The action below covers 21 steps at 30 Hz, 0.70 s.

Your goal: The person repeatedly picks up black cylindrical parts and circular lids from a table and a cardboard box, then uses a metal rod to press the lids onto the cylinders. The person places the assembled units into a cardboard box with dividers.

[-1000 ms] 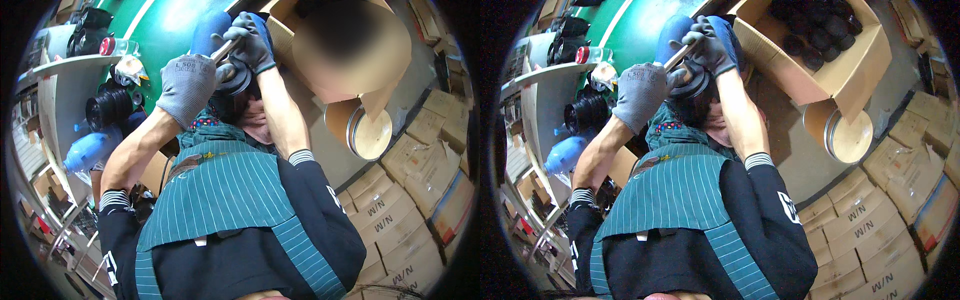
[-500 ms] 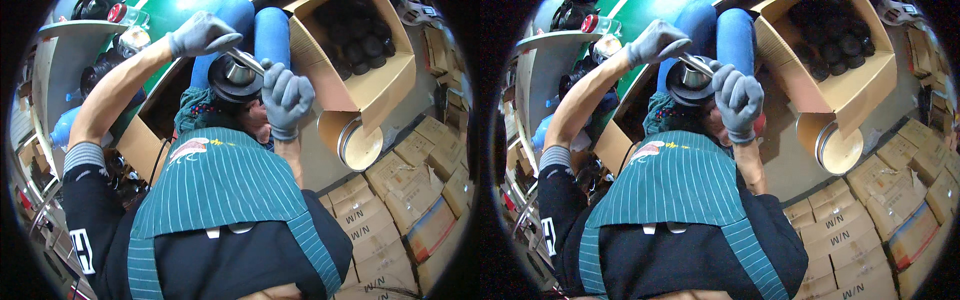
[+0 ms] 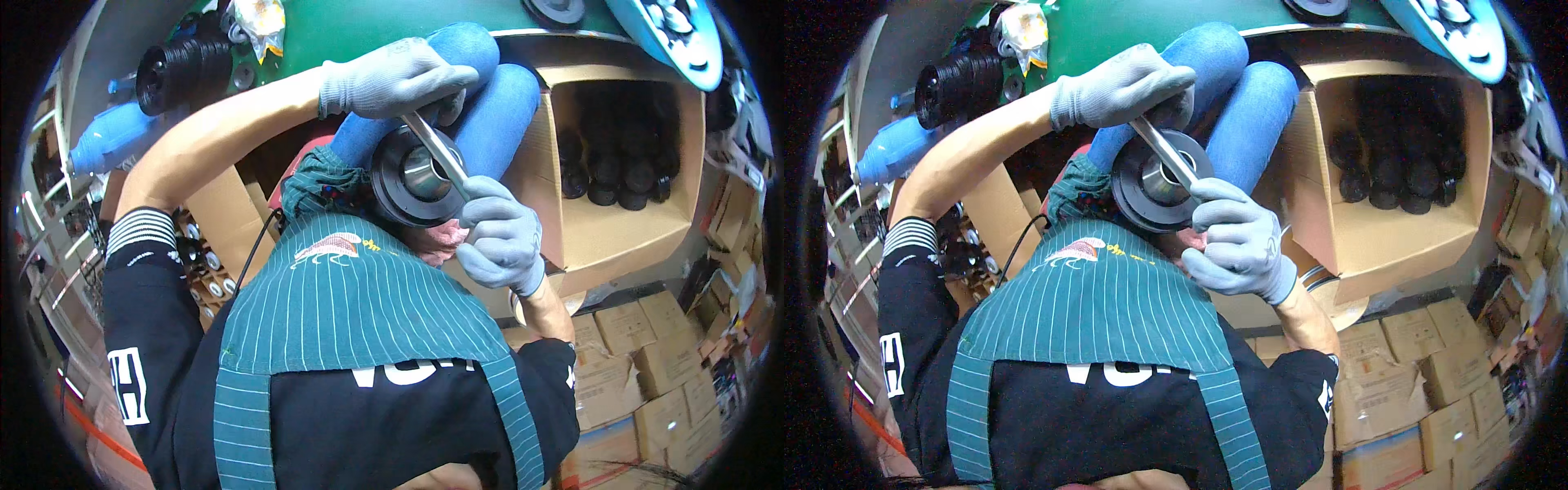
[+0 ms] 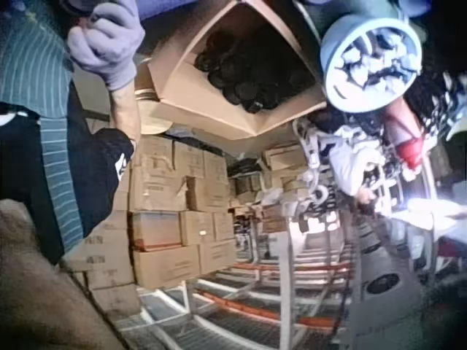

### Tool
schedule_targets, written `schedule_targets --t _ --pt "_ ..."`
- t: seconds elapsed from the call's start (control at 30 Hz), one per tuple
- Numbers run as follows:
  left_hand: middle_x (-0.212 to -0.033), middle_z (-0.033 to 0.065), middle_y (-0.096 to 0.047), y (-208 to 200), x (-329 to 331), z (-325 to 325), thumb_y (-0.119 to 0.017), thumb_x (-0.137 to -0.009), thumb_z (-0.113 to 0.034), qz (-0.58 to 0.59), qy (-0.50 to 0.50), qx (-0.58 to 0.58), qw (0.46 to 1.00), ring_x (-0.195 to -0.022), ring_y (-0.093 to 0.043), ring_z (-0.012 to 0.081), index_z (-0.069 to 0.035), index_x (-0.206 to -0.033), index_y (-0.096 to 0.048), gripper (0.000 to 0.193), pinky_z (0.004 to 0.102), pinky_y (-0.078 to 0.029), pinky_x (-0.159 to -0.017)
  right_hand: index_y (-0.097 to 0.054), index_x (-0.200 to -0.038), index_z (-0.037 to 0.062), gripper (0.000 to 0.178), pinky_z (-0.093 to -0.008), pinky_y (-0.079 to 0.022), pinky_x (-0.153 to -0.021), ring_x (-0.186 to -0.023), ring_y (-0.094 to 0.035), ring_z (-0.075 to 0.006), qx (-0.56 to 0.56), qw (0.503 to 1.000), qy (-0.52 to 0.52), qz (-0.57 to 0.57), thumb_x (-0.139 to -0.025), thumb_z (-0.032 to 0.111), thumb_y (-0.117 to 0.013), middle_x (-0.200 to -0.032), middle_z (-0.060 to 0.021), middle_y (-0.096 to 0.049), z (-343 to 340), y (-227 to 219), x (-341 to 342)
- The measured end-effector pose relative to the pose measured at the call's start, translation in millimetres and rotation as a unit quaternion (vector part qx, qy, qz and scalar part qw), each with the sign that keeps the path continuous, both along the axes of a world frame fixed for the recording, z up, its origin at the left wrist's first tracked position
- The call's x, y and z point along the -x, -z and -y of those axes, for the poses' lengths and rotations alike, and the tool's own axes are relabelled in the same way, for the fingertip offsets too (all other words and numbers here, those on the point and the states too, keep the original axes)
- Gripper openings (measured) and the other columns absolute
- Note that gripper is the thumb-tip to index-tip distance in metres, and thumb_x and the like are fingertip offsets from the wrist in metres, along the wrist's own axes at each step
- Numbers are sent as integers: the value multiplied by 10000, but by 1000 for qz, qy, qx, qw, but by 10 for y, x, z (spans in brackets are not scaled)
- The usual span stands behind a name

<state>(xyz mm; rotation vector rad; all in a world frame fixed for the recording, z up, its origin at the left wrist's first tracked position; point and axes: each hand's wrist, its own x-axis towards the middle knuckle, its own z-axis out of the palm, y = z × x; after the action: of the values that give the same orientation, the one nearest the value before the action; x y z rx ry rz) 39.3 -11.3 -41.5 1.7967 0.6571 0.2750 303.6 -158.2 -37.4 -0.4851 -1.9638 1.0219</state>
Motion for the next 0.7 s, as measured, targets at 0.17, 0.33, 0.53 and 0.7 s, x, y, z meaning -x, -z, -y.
schedule_targets --t 0.17,0.33,0.53,0.7 --pt "-697 109 -649 182 -246 -162 -444 -1147 -325 -9 90 -48 995 -645 -662 312 -55 -898 -673 433 411 -533 -655 -605 -608 110 258 -523 -631 -990 -713 -674 -220 66 997 -4 28 -717 66 -835 -607 -12 -549 53 -225 157" --pt "-851 135 -588 375 -385 -256 -500 -1095 -291 36 116 -227 966 -825 -655 365 -74 -939 -627 296 448 -538 -736 -655 -569 106 265 -453 -624 -914 -644 -606 -218 -2 988 -73 134 -757 168 -831 -536 -8 -529 -56 -259 134" --pt "-931 153 -637 448 -441 -254 -494 -1094 -277 94 127 -267 951 -929 -659 350 -58 -1009 -672 295 460 -545 -816 -632 -505 123 397 -385 -494 -645 -644 -585 -226 26 962 -142 230 -834 250 -813 -502 -14 -511 -79 -357 217" --pt "-920 160 -682 551 -539 -333 -498 -1096 -293 114 148 -271 945 -905 -680 365 -51 -1037 -707 326 469 -544 -809 -594 -558 141 371 -360 -482 -626 -610 -561 -197 48 955 -171 238 -856 240 -792 -560 7 -537 -146 -474 353"
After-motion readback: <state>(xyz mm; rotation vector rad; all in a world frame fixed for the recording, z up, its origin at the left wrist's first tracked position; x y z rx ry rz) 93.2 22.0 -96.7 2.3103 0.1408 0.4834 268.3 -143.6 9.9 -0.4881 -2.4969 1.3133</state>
